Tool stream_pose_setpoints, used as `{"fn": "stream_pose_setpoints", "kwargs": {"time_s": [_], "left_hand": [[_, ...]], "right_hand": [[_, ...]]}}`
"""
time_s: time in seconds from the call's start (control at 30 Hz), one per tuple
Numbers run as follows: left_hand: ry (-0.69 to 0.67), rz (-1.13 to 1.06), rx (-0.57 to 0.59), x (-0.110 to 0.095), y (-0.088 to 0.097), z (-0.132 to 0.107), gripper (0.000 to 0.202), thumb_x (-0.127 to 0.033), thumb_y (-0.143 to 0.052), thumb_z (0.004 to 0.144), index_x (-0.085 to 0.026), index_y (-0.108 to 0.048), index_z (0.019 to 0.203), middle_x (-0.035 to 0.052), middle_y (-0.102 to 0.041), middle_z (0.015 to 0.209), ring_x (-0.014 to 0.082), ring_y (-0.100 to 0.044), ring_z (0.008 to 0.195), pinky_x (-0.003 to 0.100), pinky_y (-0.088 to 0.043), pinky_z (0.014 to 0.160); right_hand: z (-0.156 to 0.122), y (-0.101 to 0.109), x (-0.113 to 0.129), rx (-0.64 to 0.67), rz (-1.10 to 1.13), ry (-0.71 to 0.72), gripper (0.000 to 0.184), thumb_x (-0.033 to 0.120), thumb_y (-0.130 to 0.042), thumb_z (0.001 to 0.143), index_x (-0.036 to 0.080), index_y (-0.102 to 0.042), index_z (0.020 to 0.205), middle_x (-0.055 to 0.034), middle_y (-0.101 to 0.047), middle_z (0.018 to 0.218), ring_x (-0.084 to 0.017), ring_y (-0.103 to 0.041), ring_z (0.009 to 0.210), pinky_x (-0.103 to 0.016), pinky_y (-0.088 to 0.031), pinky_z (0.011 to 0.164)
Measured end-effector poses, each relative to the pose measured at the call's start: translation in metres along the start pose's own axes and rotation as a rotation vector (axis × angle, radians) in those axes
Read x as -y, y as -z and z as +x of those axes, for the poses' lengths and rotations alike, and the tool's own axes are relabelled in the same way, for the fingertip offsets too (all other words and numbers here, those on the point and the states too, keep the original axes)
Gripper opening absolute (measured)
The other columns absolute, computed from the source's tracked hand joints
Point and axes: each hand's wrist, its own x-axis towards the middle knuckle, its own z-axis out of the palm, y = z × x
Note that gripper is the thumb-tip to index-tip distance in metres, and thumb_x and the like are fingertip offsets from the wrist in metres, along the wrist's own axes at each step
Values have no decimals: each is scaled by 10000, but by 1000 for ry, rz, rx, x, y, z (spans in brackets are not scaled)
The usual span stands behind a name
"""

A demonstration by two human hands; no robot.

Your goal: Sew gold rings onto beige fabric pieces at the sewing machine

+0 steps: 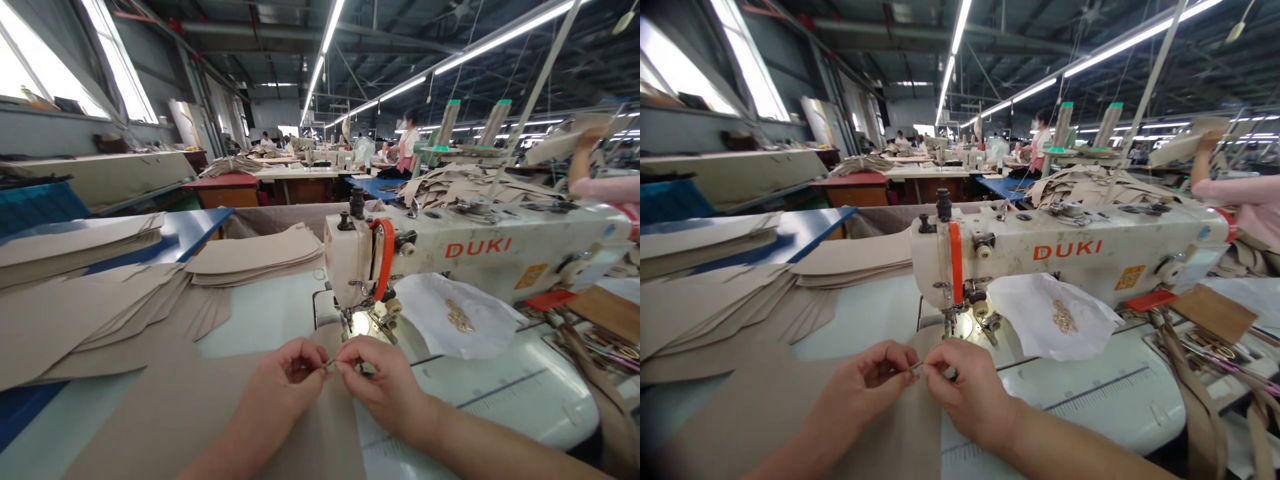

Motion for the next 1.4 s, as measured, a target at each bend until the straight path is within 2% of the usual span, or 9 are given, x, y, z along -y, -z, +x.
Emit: {"fn": "stream_pose_setpoints", "kwargs": {"time_s": [0.2, 0.43, 0.57, 0.67, 0.77, 0.97, 1.1, 1.27, 1.4], "left_hand": [[71, -104, 19, 2, 0, 2, 162, -241, -707, 594, -176, -593, 689, -1, -633, 691, 147, -604, 681, 239, -472, 660], [-18, -16, -49, 7, -2, -1, 136, -234, -682, 646, -190, -562, 691, -19, -610, 675, 139, -595, 656, 233, -475, 629], [-51, 6, -79, 8, -1, -2, 132, -234, -675, 655, -197, -552, 686, -14, -615, 706, 141, -596, 687, 230, -476, 643], [-62, 12, -74, 9, -1, -2, 124, -239, -663, 666, -198, -548, 687, -8, -620, 725, 144, -598, 703, 232, -478, 655], [-65, 18, -72, 9, -1, -3, 130, -243, -663, 670, -197, -542, 681, -6, -619, 728, 145, -598, 703, 235, -482, 668], [-85, 42, -69, 8, -2, -4, 122, -239, -653, 682, -198, -539, 680, -6, -624, 732, 145, -600, 703, 236, -484, 674], [-91, 85, -76, 6, -2, -4, 105, -245, -650, 694, -201, -555, 693, -8, -634, 726, 151, -613, 707, 240, -488, 685], [-66, 227, -66, 4, 1, -4, 65, -271, -640, 716, -217, -617, 746, -8, -679, 719, 170, -641, 693, 252, -492, 669], [-123, 365, -99, -2, 2, -5, 34, -266, -629, 725, -235, -626, 736, -13, -695, 718, 181, -657, 689, 261, -494, 679]], "right_hand": [[0, -6, -6, -52, 53, -67, 107, 133, -545, 756, 191, -571, 670, 2, -608, 697, -120, -552, 649, -211, -412, 617], [0, -6, -6, -38, 128, -148, 91, 189, -576, 772, 186, -603, 685, 9, -602, 668, -111, -537, 623, -207, -407, 590], [0, -6, -8, -46, 285, -228, 21, 204, -609, 753, 193, -617, 768, 17, -615, 677, -107, -536, 611, -204, -409, 577], [-1, -5, -11, -36, 381, -283, 49, 206, -617, 744, 191, -634, 787, 16, -621, 671, -110, -536, 603, -211, -408, 568], [-1, -3, -10, -1, 338, -283, 69, 202, -599, 759, 184, -650, 715, 12, -608, 642, -113, -525, 602, -211, -393, 557], [0, -2, -3, 11, 257, -260, 77, 183, -591, 756, 183, -668, 750, 7, -626, 670, -118, -554, 620, -204, -417, 575], [1, -2, -3, 20, 145, -213, 112, 173, -571, 765, 182, -641, 679, 22, -570, 605, -108, -509, 575, -201, -379, 538], [2, 4, -4, 43, 34, -119, 137, 170, -526, 807, 195, -623, 712, 24, -561, 646, -116, -500, 619, -210, -364, 579], [1, 6, -3, 49, -2, -96, 148, 168, -509, 826, 200, -606, 719, 25, -564, 667, -117, -508, 639, -207, -361, 598]]}}
